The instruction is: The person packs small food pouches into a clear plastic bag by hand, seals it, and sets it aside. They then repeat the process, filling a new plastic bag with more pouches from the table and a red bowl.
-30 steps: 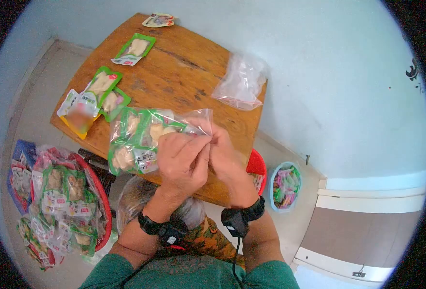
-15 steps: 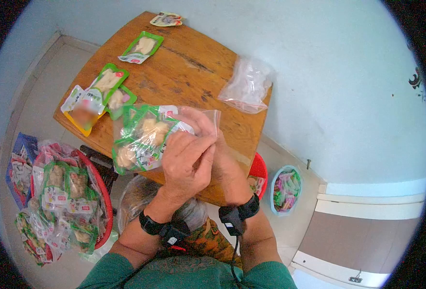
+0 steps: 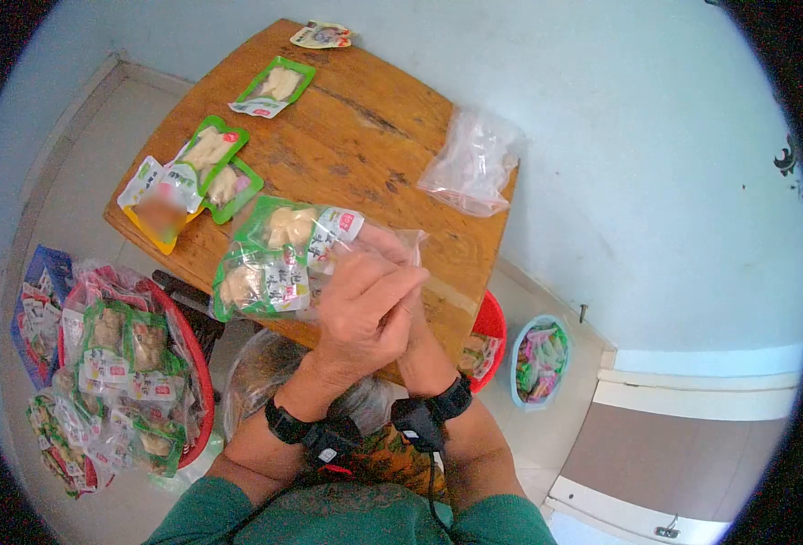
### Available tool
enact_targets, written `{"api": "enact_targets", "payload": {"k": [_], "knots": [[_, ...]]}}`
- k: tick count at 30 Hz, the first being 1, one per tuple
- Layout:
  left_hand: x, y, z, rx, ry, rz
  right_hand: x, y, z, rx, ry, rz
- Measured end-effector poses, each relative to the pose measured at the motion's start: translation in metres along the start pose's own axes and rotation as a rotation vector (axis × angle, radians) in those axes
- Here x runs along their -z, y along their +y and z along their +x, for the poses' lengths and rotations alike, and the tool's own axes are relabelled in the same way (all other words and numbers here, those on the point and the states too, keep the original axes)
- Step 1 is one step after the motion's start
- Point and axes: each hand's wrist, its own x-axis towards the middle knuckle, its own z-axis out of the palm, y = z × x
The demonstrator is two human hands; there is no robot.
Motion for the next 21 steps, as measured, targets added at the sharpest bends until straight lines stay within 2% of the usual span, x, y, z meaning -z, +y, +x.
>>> {"api": "enact_targets", "payload": {"k": [1,2,3,10,13,14,16,19,21], "knots": [[0.000,0.000,0.000,0.000,0.002,0.003,0.001,0.001,0.000,-0.002,-0.004,-0.005],[0.000,0.000,0.000,-0.002,0.005,0.003,0.038,-0.014,-0.060,-0.006,-0.006,-0.009],[-0.001,0.000,0.000,-0.003,0.007,0.002,0.039,-0.014,-0.060,-0.009,-0.007,-0.013],[0.001,0.000,0.002,-0.038,-0.032,0.023,0.035,-0.001,-0.042,-0.024,-0.010,-0.042],[-0.001,-0.002,0.001,0.019,-0.011,-0.016,0.028,0.003,-0.036,-0.033,-0.014,-0.054],[-0.001,-0.003,0.001,-0.001,-0.016,-0.009,0.011,0.017,-0.006,-0.035,-0.015,-0.059],[0.001,-0.002,0.003,-0.023,-0.021,0.000,0.025,0.006,-0.029,-0.038,-0.020,-0.067],[0.009,0.003,0.007,0.050,0.030,-0.004,0.023,0.018,-0.023,-0.042,-0.024,-0.080],[0.015,0.002,0.012,0.104,0.113,0.101,0.010,0.021,0.033,-0.044,-0.027,-0.090]]}}
